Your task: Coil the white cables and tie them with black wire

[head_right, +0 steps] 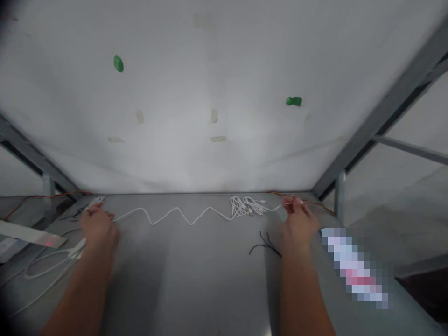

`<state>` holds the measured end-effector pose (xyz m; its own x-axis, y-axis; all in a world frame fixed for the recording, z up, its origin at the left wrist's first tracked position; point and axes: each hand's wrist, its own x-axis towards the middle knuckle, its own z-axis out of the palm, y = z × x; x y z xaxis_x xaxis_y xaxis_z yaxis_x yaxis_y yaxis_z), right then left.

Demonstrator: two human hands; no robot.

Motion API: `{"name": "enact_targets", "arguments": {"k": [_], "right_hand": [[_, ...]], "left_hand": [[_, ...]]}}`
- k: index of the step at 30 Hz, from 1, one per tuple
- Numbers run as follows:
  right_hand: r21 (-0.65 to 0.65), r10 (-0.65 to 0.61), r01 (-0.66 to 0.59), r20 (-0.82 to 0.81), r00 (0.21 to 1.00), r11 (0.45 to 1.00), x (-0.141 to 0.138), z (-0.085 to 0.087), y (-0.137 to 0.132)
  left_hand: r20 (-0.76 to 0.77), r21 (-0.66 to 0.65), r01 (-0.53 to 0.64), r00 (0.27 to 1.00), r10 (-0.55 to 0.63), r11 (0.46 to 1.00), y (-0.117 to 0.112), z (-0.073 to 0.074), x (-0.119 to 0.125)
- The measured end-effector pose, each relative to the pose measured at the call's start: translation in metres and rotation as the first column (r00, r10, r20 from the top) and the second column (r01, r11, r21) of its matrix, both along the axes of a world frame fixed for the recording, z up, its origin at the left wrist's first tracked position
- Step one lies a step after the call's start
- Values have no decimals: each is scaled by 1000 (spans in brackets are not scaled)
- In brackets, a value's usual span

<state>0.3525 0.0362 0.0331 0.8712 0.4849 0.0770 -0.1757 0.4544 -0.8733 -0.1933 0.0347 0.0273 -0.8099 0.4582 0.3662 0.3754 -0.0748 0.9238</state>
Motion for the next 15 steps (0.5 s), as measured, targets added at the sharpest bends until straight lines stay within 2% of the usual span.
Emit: {"name": "enact_targets", "arguments": {"k": [3, 4, 6, 8, 10, 13, 15], "right_hand": [[3, 92, -93, 159, 983, 996, -31, 1, -1], [-24, 164, -163, 208, 964, 986, -45, 0, -2], [-100, 329, -314, 291, 898, 944, -77, -5, -3], [-214, 501, -453, 382, 777, 866, -107, -11, -7], [-335, 598, -499, 532, 600, 799, -131, -16, -14], [-423, 616, -500, 717, 326, 756, -154, -20, -25], [-455, 637, -531, 737, 225, 714, -162, -21, -30]], "left_hand": [[45, -6, 81, 996, -81, 997, -3, 2, 35], [-11, -38, 222, 975, -223, 974, -6, 3, 51], [-135, -127, 389, 905, -404, 912, -13, 6, 84], [-221, -183, 514, 809, -544, 838, -22, 6, 115], [-264, -222, 641, 686, -678, 735, -29, 3, 140], [-306, -246, 775, 507, -806, 582, -37, -6, 162], [-319, -254, 825, 421, -849, 505, -39, -11, 170]]}}
